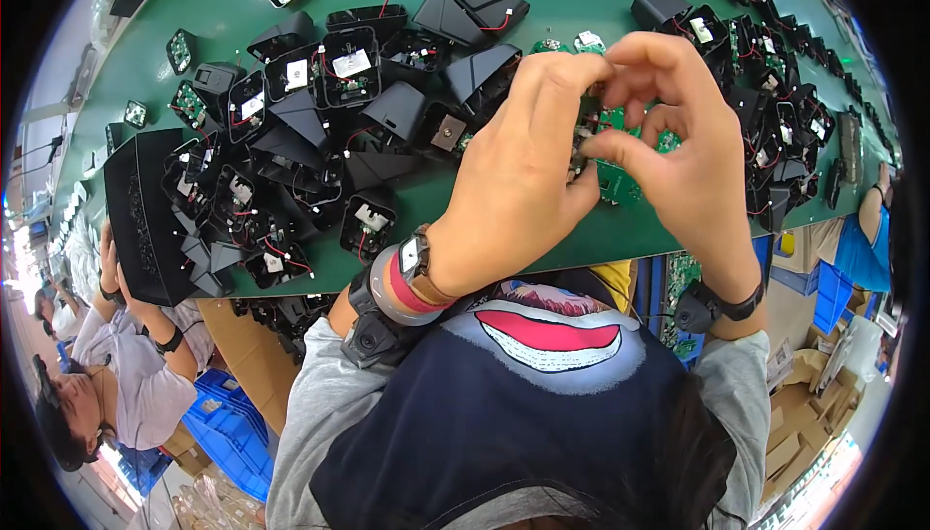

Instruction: The person picks up a circuit board and a black plastic housing, connects a wire from the housing to the board by hand, and presses the board into the housing. They repeat this process for several units, placing each assembled component back onto the table.

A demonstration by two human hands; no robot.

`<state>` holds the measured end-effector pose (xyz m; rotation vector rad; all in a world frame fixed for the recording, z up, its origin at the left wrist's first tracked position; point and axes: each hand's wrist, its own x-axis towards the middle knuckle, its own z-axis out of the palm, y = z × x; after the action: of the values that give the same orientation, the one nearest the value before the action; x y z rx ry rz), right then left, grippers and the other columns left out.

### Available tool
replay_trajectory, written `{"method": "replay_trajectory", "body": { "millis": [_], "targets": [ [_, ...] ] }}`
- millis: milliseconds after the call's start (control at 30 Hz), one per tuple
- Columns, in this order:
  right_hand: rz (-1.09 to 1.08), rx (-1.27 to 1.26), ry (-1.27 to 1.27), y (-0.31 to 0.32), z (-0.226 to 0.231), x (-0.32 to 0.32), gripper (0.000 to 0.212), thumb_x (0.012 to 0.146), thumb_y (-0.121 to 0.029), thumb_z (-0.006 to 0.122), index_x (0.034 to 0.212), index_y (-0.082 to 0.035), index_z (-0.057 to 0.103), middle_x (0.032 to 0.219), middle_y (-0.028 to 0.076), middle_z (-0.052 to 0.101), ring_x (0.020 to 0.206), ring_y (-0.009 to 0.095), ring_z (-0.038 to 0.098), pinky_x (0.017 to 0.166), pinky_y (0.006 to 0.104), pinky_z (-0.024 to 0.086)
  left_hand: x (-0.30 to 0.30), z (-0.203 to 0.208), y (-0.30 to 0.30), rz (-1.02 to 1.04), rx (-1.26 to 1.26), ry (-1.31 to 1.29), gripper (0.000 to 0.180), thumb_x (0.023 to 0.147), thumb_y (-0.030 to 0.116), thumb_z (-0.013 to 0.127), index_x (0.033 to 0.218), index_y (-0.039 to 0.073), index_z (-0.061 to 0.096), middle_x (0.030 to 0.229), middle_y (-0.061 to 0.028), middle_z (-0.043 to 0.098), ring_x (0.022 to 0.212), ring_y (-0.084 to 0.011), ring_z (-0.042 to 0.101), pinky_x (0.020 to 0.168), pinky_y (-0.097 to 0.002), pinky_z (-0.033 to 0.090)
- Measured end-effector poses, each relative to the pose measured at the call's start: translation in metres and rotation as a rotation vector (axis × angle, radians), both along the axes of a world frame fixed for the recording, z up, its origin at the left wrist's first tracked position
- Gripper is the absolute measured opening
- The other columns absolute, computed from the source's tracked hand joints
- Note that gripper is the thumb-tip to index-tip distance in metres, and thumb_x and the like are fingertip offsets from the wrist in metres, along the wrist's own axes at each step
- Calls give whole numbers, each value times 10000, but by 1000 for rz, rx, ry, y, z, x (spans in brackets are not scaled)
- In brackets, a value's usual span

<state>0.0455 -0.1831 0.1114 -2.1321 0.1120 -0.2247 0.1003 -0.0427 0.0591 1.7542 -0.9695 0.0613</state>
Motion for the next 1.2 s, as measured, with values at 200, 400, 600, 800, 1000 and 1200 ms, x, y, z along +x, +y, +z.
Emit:
{"method": "replay_trajectory", "body": {
  "millis": [200, 400, 600, 800, 1000, 1200],
  "targets": [
    [61, 204, 142, -7, 2, 3, 457, 661, 99, 664, 1086, -1, 528, 944, 9, 503, 803, 66, 498, 595, 165, 447, -2, 5, 0, -85, -64, 58, 660, 632, -3, 702, 1224, 38, 415, 1111, -114, 491, 957, -241, 567, 801, -312, 480],
    [-28, 537, -23, -11, -12, -26, 416, 798, -56, 677, 1175, 14, 515, 972, 32, 515, 826, 72, 528, 641, 193, 435, -1, 11, 3, -170, -104, 406, 734, 652, 66, 722, 1286, 53, 352, 1126, -83, 487, 979, -159, 534, 863, -295, 456],
    [-151, 396, 13, 6, -20, -25, 181, 849, -42, 636, 1018, 18, 612, 898, 6, 566, 781, 61, 542, 632, 182, 420, 2, 26, 10, -351, -95, 889, 662, 829, -31, 447, 1427, 56, 176, 1167, -133, 444, 1032, -174, 489, 894, -306, 429],
    [-171, -157, -294, 20, -25, -16, 110, 790, 34, 657, 893, -4, 648, 851, 50, 625, 739, 87, 578, 604, 211, 448, 0, -4, 3, -238, -43, 416, 699, 847, -44, 464, 1456, 7, 124, 1325, -158, 360, 1170, -229, 430, 1002, -322, 349],
    [-235, 14, -148, 18, -28, -13, 93, 770, 0, 676, 859, -24, 667, 749, 55, 593, 665, 132, 579, 549, 250, 435, -5, -6, 0, -237, -125, 436, 715, 837, -51, 476, 1455, -13, 118, 1337, -170, 347, 1220, -253, 399, 1047, -340, 302],
    [-210, 11, -187, 14, -30, -22, 139, 769, 8, 674, 895, -46, 697, 798, 54, 575, 659, 142, 554, 551, 253, 426, -3, 5, 4, -253, -158, 603, 687, 812, -55, 452, 1440, 4, 180, 1317, -155, 381, 1171, -220, 434, 1002, -318, 344]
  ]
}}
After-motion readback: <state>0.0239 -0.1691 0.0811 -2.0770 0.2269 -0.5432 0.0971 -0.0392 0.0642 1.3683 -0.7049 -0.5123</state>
